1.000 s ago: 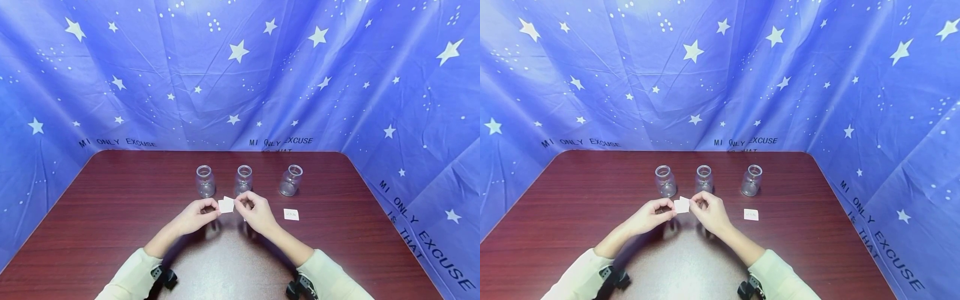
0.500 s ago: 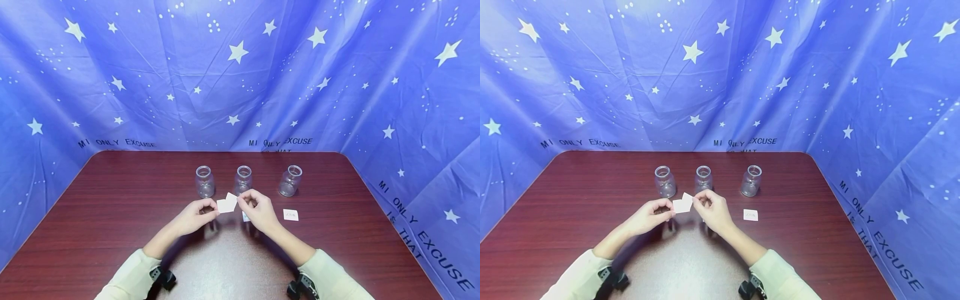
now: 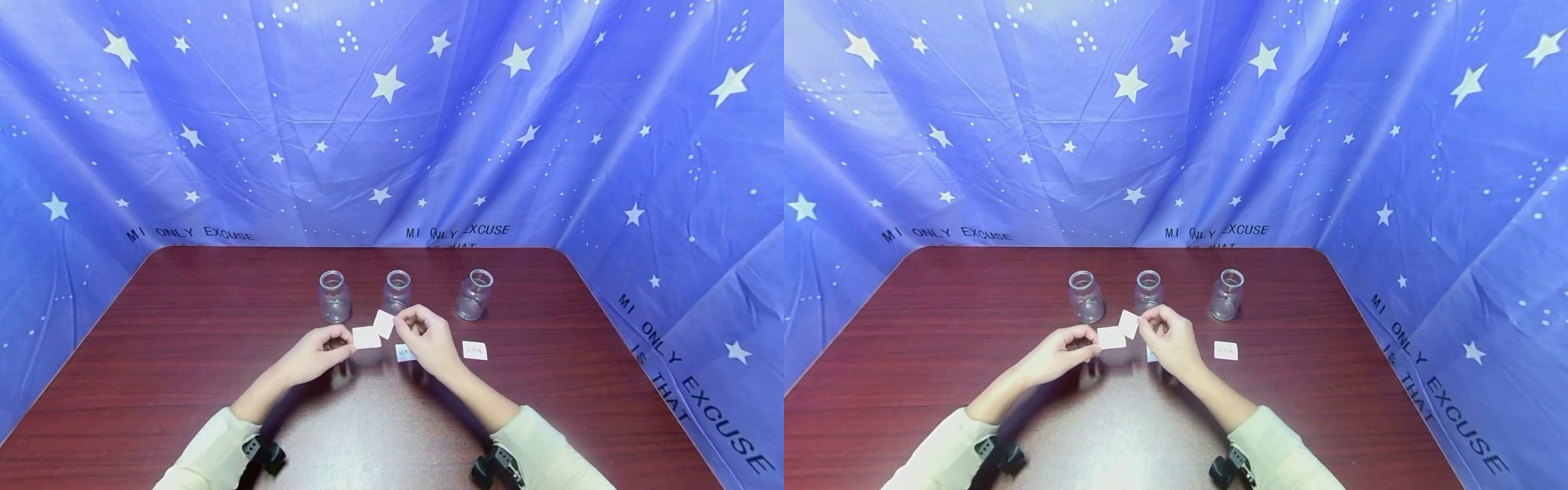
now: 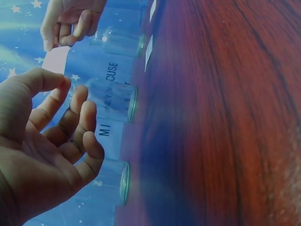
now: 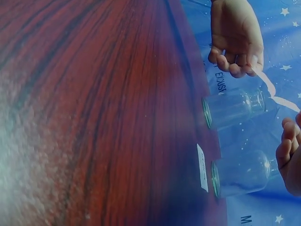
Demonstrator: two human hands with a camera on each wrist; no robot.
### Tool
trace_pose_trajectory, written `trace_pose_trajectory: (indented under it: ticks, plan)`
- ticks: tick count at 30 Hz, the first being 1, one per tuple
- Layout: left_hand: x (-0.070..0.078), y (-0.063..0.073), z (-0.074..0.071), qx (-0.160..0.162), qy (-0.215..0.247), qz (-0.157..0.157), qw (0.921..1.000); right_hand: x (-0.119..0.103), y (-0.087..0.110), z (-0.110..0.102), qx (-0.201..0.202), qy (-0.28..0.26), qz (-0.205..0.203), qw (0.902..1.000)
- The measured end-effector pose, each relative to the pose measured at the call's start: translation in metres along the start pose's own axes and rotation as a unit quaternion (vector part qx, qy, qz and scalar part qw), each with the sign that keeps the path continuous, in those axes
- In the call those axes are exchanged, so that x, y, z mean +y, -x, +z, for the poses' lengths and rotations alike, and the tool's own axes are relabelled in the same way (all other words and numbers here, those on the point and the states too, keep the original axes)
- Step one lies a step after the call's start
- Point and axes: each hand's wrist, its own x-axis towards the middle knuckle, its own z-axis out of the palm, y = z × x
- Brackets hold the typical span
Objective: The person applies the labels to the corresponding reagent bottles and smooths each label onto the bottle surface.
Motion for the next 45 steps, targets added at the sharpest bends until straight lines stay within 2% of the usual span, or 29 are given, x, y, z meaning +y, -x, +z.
trace_pose_trajectory:
  ticks: [8, 18, 27, 33, 39, 45]
  plan:
    - [-0.004, 0.002, -0.002, -0.011, 0.010, -0.007, 0.9999, 0.003, -0.001, -0.003, 0.010, 0.004, 0.011, 0.9999]
    - [-0.009, 0.004, -0.007, -0.026, -0.009, -0.028, 0.9992, 0.003, -0.001, -0.004, 0.019, 0.016, 0.013, 0.9996]
    - [-0.018, 0.008, -0.010, -0.040, -0.049, -0.050, 0.9967, 0.004, 0.002, -0.004, 0.023, 0.021, 0.010, 0.9995]
    - [-0.021, 0.010, -0.012, -0.053, -0.072, -0.061, 0.9941, 0.006, 0.003, -0.003, 0.009, 0.014, 0.017, 0.9997]
    - [-0.020, 0.011, -0.013, -0.065, -0.104, -0.059, 0.9907, 0.010, 0.005, 0.000, -0.003, 0.016, 0.013, 0.9998]
    - [-0.021, 0.011, -0.013, -0.060, -0.151, -0.056, 0.9852, 0.010, 0.006, 0.001, 0.003, 0.028, 0.007, 0.9996]
